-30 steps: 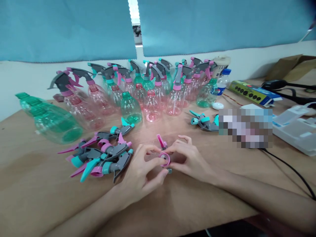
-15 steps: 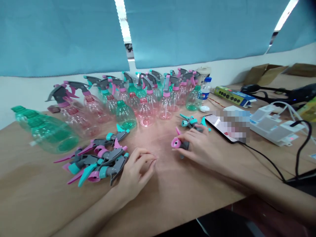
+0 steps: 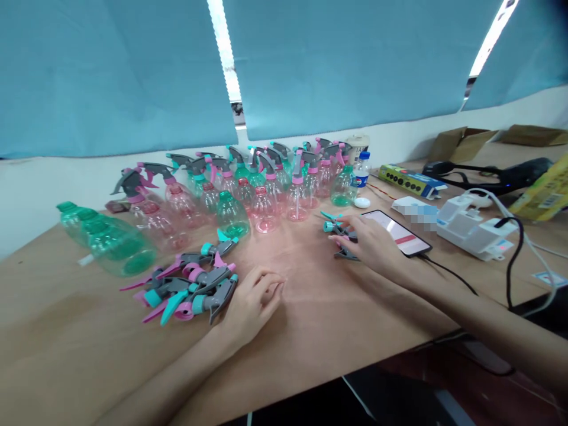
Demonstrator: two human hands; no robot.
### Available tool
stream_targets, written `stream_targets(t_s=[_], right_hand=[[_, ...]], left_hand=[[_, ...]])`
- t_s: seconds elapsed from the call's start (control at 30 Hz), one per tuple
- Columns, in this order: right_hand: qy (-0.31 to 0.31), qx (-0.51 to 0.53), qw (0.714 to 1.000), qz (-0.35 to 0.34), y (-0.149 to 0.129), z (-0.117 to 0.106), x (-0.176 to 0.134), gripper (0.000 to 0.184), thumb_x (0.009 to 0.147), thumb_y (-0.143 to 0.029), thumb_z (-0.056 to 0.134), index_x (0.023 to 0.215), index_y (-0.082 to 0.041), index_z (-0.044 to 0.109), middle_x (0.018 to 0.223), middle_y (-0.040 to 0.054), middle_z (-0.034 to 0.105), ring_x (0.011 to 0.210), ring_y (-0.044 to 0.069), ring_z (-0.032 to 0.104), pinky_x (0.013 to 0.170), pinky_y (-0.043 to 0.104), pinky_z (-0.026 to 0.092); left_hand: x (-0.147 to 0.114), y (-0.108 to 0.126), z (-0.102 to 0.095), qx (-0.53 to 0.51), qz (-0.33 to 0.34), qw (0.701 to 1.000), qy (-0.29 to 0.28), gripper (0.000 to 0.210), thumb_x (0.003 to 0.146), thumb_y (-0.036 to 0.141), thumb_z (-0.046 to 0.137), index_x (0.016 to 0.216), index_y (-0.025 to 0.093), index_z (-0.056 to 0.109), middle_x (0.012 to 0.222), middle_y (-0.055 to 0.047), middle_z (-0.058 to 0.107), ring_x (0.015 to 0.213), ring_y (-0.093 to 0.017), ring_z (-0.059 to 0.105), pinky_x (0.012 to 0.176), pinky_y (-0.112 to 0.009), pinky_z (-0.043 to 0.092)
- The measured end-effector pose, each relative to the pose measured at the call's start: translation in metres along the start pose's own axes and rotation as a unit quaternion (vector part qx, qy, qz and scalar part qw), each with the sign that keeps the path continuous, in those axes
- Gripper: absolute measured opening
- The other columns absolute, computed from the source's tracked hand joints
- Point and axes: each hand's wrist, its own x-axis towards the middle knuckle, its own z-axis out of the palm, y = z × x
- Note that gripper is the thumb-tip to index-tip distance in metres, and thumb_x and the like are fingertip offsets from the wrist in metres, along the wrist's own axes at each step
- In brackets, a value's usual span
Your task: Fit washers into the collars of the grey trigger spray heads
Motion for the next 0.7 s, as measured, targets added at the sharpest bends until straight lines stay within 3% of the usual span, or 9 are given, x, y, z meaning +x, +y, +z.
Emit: stream_targets(t_s=[0.1, 0.23, 0.33, 0.43, 0.5, 0.53, 0.6, 0.67, 0.7], right_hand=[[-0.021, 0.100, 0.994, -0.033, -0.018, 0.006, 0.002, 0.030, 0.090, -0.040, 0.052, 0.109, -0.018, 0.059, 0.105, 0.0101, 0.066, 0.097, 0.025, 0.062, 0.081, 0.040, 0.048], [-0.060, 0.247, 0.964, -0.079, -0.065, 0.002, 0.002, 0.033, 0.091, -0.040, 0.051, 0.115, -0.019, 0.059, 0.114, 0.0078, 0.066, 0.107, 0.022, 0.060, 0.092, 0.039, 0.046], [-0.147, 0.368, 0.914, -0.088, -0.105, -0.002, 0.003, 0.039, 0.093, -0.040, 0.047, 0.125, -0.019, 0.054, 0.125, 0.0071, 0.061, 0.112, 0.019, 0.058, 0.095, 0.036, 0.045], [-0.262, 0.467, 0.842, -0.066, -0.129, 0.001, 0.007, 0.050, 0.094, -0.052, 0.036, 0.111, -0.016, 0.065, 0.100, 0.0072, 0.071, 0.091, 0.020, 0.066, 0.080, 0.034, 0.052], [-0.302, 0.523, 0.796, -0.036, -0.134, 0.006, 0.008, 0.059, 0.094, -0.058, 0.027, 0.111, -0.016, 0.066, 0.098, 0.0077, 0.071, 0.091, 0.020, 0.066, 0.079, 0.035, 0.053], [-0.298, 0.541, 0.786, -0.029, -0.134, 0.009, 0.008, 0.060, 0.093, -0.060, 0.027, 0.114, -0.018, 0.064, 0.106, 0.0083, 0.069, 0.099, 0.021, 0.064, 0.084, 0.036, 0.052], [-0.270, 0.544, 0.793, -0.040, -0.132, 0.014, 0.007, 0.059, 0.091, -0.062, 0.030, 0.123, -0.023, 0.059, 0.129, 0.0075, 0.059, 0.118, 0.022, 0.054, 0.094, 0.037, 0.047], [-0.236, 0.491, 0.835, -0.072, -0.130, 0.017, 0.007, 0.062, 0.090, -0.065, 0.027, 0.126, -0.024, 0.057, 0.137, 0.0069, 0.052, 0.123, 0.021, 0.051, 0.094, 0.037, 0.048], [-0.223, 0.455, 0.858, -0.087, -0.129, 0.018, 0.007, 0.065, 0.090, -0.065, 0.022, 0.126, -0.024, 0.057, 0.134, 0.0077, 0.055, 0.118, 0.021, 0.055, 0.089, 0.036, 0.052]], left_hand=[[0.001, 0.001, 0.000, -0.003, -0.026, 1.000, -0.005, 0.014, 0.089, 0.019, 0.047, 0.088, 0.017, 0.061, 0.085, -0.004, 0.061, 0.069, -0.014, 0.060, 0.066, -0.028, 0.051], [0.006, 0.010, 0.000, -0.028, -0.061, 0.997, -0.025, 0.015, 0.091, 0.017, 0.044, 0.095, 0.017, 0.059, 0.084, -0.002, 0.066, 0.068, -0.013, 0.063, 0.061, -0.024, 0.053], [0.009, 0.023, 0.001, -0.041, -0.054, 0.996, -0.056, 0.012, 0.086, 0.016, 0.049, 0.092, 0.016, 0.060, 0.082, -0.001, 0.068, 0.063, -0.013, 0.064, 0.057, -0.023, 0.052], [0.014, 0.031, -0.002, -0.022, -0.049, 0.997, -0.062, 0.015, 0.077, 0.014, 0.053, 0.089, 0.014, 0.061, 0.086, -0.005, 0.069, 0.071, -0.017, 0.065, 0.061, -0.028, 0.052], [0.018, 0.029, -0.004, -0.002, -0.051, 0.997, -0.065, 0.011, 0.075, 0.012, 0.050, 0.078, 0.015, 0.061, 0.079, -0.005, 0.068, 0.071, -0.019, 0.064, 0.062, -0.030, 0.051], [0.019, 0.026, -0.005, 0.008, -0.055, 0.996, -0.066, 0.011, 0.074, 0.012, 0.049, 0.073, 0.015, 0.060, 0.073, -0.004, 0.067, 0.068, -0.019, 0.063, 0.061, -0.030, 0.050], [0.019, 0.020, -0.005, 0.025, -0.063, 0.995, -0.069, 0.013, 0.074, 0.011, 0.047, 0.068, 0.015, 0.058, 0.066, -0.003, 0.064, 0.061, -0.018, 0.061, 0.057, -0.030, 0.048], [0.016, 0.018, -0.002, 0.038, -0.066, 0.994, -0.074, 0.012, 0.073, 0.011, 0.047, 0.070, 0.015, 0.058, 0.066, -0.003, 0.063, 0.059, -0.018, 0.060, 0.055, -0.030, 0.047], [0.014, 0.019, 0.001, 0.042, -0.063, 0.994, -0.080, 0.010, 0.072, 0.012, 0.048, 0.071, 0.015, 0.058, 0.067, -0.004, 0.064, 0.060, -0.018, 0.061, 0.056, -0.030, 0.048]])
